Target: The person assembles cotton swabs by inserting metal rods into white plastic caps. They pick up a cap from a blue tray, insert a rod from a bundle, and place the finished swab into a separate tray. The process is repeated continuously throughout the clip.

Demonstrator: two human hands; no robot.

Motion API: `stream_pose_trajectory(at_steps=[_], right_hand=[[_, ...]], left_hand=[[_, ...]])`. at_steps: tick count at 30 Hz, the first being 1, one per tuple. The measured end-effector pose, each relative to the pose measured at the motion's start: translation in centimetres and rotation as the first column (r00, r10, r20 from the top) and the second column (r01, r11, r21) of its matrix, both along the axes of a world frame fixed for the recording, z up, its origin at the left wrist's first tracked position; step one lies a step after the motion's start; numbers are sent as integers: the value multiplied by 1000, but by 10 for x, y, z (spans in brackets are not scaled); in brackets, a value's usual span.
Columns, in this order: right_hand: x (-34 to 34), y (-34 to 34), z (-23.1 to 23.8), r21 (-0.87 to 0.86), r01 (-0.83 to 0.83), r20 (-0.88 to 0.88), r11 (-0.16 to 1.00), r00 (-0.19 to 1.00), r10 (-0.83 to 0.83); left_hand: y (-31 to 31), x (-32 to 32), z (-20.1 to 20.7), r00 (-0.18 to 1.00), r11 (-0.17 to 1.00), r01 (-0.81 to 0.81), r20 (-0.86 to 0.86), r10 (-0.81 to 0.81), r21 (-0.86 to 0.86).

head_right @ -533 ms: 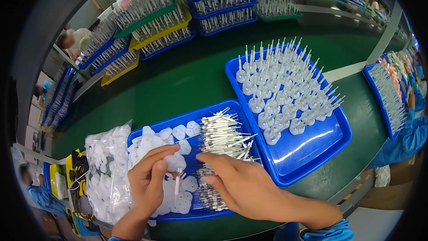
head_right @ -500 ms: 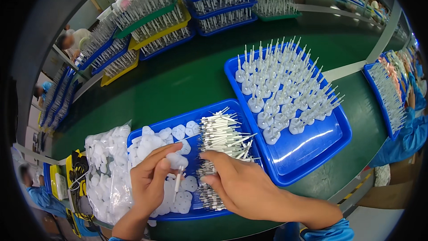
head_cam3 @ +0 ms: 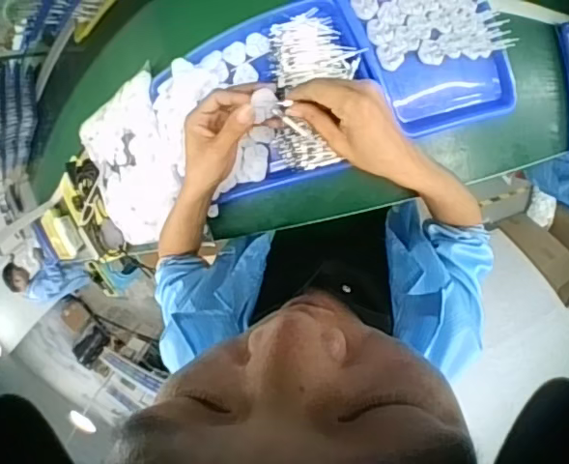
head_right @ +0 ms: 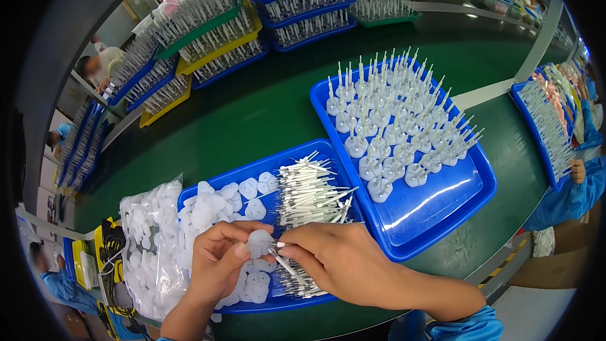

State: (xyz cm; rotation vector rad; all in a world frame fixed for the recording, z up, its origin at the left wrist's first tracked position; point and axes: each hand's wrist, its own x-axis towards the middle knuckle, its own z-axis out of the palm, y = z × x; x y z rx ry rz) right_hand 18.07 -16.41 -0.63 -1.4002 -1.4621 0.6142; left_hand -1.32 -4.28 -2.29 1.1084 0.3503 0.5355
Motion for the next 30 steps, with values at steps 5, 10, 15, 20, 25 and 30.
stream_pose_trajectory(at_steps=[5,10,15,20,25,30], right_hand=[[3,-1,6,-97,-38,35,995,999,41],[-2,-3,6,-165,-54,88,985,994,70],[3,2,0,3,-90,162,996,983,89],[1,0,0,-64,-55,152,996,986,65],[-2,-2,0,-147,-42,113,988,992,59],[-2,-2,0,-154,-130,-167,979,980,104]], left_hand=[[-6,-2,-1,994,955,-87,-36,101,283],[-8,-1,-6,989,879,-121,-16,144,460],[-5,-3,-5,996,976,-84,-17,89,201],[-7,-1,-2,998,957,-68,8,68,281],[-6,2,-3,999,917,-49,10,49,395],[-3,0,-5,999,950,-33,51,18,310]])
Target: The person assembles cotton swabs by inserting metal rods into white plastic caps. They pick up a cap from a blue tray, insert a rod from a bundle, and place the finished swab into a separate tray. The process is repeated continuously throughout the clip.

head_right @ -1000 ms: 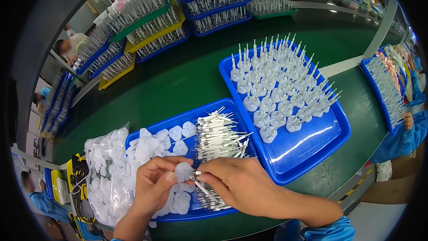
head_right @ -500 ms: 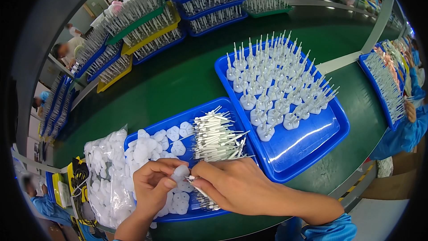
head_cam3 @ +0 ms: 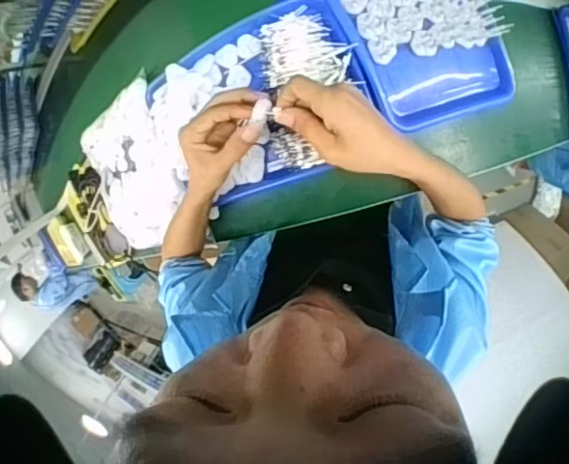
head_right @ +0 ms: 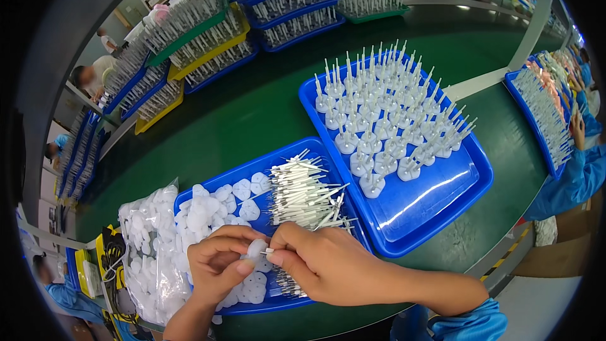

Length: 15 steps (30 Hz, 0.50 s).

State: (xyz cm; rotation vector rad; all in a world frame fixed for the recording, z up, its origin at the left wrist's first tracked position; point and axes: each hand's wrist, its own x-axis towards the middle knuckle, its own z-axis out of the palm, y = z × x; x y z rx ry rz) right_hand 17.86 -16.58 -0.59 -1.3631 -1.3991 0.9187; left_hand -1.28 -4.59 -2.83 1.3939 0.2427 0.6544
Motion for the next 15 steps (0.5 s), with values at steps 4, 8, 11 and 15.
stream_pose_trajectory(at_steps=[4,8,11,15], right_hand=[[0,-1,1,-45,-28,-40,999,999,26],[-8,-7,6,65,82,322,995,942,-99],[-12,-5,-1,192,127,392,973,899,-195],[-9,-3,0,170,108,360,980,918,-163]], left_hand=[[2,-4,-1,999,998,30,-22,-31,-52],[4,-5,-4,998,998,28,-57,-26,48],[3,-2,-1,996,987,-1,-86,15,158],[-7,3,4,993,992,-120,-17,119,-27]])
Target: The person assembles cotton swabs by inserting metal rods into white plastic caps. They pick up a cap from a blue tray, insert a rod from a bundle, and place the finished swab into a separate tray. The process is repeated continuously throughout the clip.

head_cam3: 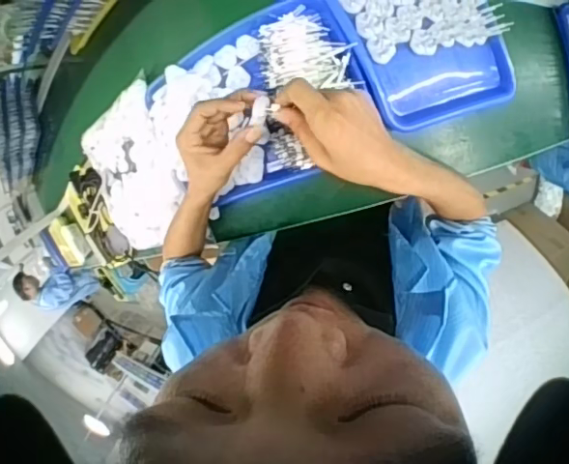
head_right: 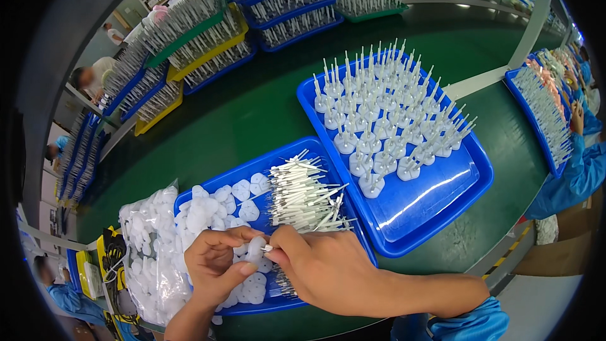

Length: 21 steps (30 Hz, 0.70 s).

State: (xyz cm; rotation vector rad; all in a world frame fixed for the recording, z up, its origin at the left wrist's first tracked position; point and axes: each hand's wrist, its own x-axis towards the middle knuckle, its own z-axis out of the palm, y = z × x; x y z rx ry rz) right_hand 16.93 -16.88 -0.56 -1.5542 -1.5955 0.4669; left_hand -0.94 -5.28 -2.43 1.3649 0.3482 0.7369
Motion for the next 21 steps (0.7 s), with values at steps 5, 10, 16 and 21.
stream_pose_trajectory(at_steps=[5,10,16,21], right_hand=[[4,0,3,-9,-46,-51,999,998,45],[6,0,2,-31,-76,-108,997,991,73],[9,-2,4,-152,-165,-355,974,929,102],[1,-3,-3,20,-16,-31,1000,999,16]], left_hand=[[6,-3,-2,996,984,84,-45,-78,156],[7,-1,-1,993,985,119,-25,-117,125],[8,-5,-3,986,986,163,-19,-163,33],[7,-6,-5,985,979,152,-97,-140,132]])
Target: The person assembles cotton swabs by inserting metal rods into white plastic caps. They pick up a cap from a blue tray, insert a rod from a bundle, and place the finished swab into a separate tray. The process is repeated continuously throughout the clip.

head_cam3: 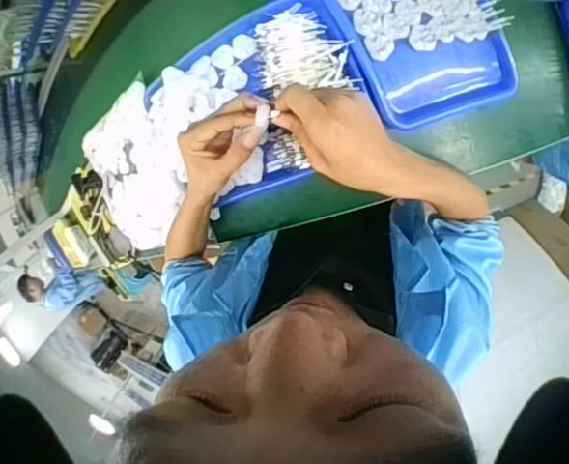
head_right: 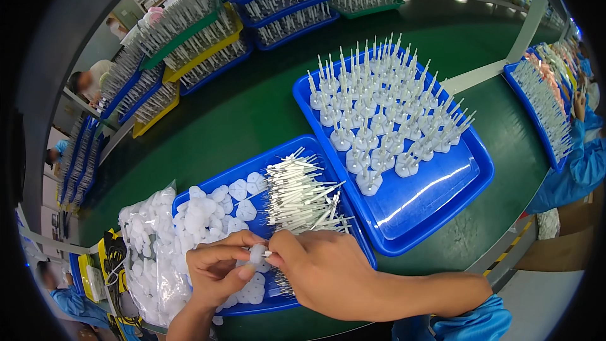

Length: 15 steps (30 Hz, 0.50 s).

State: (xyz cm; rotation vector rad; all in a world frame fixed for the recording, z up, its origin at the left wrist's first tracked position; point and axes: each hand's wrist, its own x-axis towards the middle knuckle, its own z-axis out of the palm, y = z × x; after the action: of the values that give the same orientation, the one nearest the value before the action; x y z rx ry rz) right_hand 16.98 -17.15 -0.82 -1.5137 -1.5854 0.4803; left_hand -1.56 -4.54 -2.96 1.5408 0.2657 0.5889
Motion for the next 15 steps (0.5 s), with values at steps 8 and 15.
stream_pose_trajectory(at_steps=[8,15], right_hand=[[-9,-1,-2,29,66,107,997,992,-69],[-13,1,-7,78,74,143,994,986,-84]], left_hand=[[-5,2,0,1000,996,-25,-21,23,-89],[-4,1,-2,998,995,-50,-38,54,85]])
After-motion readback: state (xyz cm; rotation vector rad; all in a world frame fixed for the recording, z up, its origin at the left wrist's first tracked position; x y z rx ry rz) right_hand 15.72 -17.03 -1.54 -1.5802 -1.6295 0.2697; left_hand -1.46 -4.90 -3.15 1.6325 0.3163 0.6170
